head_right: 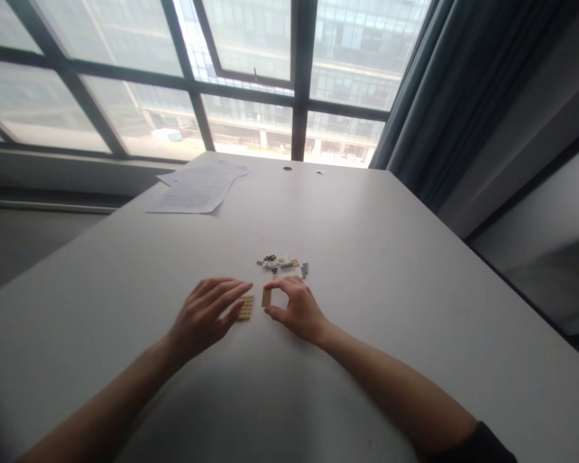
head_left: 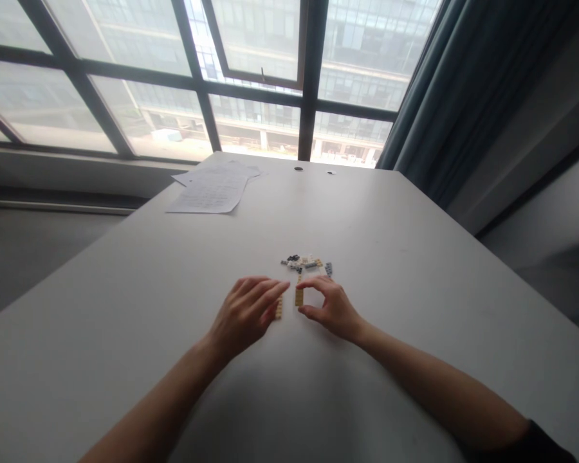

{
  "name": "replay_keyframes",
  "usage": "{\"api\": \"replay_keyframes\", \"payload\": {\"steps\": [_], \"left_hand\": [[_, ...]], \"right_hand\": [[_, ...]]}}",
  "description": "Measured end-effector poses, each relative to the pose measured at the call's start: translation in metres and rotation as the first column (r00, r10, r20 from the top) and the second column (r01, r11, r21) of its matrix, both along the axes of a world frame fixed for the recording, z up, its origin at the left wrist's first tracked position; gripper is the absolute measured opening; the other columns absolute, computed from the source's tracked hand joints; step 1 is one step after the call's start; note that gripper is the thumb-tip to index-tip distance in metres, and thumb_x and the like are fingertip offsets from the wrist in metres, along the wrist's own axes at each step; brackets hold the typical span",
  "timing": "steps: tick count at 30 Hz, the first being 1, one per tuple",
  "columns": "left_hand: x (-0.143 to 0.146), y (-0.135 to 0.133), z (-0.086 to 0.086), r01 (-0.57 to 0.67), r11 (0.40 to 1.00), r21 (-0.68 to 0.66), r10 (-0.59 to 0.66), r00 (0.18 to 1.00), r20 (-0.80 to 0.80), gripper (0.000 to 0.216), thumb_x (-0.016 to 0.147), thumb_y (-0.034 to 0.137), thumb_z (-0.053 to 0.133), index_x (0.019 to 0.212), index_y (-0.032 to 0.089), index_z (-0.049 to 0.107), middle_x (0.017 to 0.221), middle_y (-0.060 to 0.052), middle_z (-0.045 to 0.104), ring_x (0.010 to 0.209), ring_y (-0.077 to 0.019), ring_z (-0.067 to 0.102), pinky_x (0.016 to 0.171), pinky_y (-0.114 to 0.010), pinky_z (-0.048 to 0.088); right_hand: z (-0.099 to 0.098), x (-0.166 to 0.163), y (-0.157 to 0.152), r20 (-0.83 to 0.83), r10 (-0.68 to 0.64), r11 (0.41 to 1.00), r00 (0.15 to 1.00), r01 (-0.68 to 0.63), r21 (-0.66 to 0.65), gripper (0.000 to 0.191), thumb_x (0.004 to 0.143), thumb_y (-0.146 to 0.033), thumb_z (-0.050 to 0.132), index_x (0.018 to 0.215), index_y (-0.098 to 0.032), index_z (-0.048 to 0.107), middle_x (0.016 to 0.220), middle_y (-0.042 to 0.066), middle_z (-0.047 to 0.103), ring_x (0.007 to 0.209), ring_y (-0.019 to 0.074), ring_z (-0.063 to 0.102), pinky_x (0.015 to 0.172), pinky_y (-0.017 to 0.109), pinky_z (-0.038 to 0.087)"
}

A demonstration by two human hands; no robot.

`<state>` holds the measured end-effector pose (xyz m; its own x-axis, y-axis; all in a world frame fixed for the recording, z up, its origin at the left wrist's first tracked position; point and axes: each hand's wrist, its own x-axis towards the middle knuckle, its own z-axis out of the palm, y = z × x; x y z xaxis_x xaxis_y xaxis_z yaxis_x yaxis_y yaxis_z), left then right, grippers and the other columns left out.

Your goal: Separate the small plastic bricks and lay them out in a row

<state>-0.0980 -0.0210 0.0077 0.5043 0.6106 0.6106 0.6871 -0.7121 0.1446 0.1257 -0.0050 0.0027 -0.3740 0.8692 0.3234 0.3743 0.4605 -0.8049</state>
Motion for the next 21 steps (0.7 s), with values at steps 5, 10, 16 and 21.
{"api": "replay_keyframes", "payload": {"steps": [5,10,16,21], "left_hand": [[-0.027,0.01,-0.007,-0.074,0.983,-0.166,0.073,0.997,-0.007,0.044,0.081,0.041,0.062,0.12,0.023,0.057,0.119,-0.01,0.062,0.113,-0.0264,0.052,0.097,-0.043,0.042],[-0.031,0.01,-0.016,-0.062,0.954,-0.293,0.034,0.995,-0.097,0.052,0.074,0.052,0.067,0.118,0.026,0.059,0.125,-0.009,0.059,0.124,-0.0301,0.044,0.101,-0.047,0.037],[-0.029,0.011,-0.021,-0.093,0.941,-0.326,0.053,0.99,-0.128,0.048,0.075,0.05,0.065,0.116,0.025,0.061,0.125,-0.009,0.059,0.123,-0.0306,0.044,0.101,-0.048,0.036],[-0.028,0.011,-0.02,-0.103,0.937,-0.335,0.062,0.989,-0.131,0.042,0.079,0.05,0.062,0.113,0.025,0.062,0.123,-0.008,0.06,0.122,-0.0295,0.046,0.102,-0.046,0.035]], "right_hand": [[-0.009,0.006,0.007,0.335,-0.021,0.991,0.942,-0.026,0.133,0.036,0.069,-0.023,0.076,0.103,-0.027,0.068,0.127,0.006,0.056,0.125,0.0278,0.042,0.103,0.049,0.032],[-0.017,0.004,0.008,0.387,-0.046,0.988,0.921,-0.015,0.153,0.035,0.069,-0.029,0.076,0.104,-0.027,0.068,0.134,0.006,0.051,0.132,0.0296,0.032,0.106,0.051,0.026],[-0.016,0.005,0.009,0.388,-0.04,0.991,0.921,-0.012,0.13,0.036,0.07,-0.031,0.074,0.105,-0.027,0.068,0.135,0.006,0.05,0.134,0.0296,0.03,0.108,0.053,0.023],[-0.015,0.005,0.007,0.392,-0.022,0.992,0.92,-0.027,0.12,0.037,0.072,-0.032,0.073,0.108,-0.026,0.067,0.137,0.007,0.049,0.135,0.0297,0.029,0.108,0.052,0.022]]}}
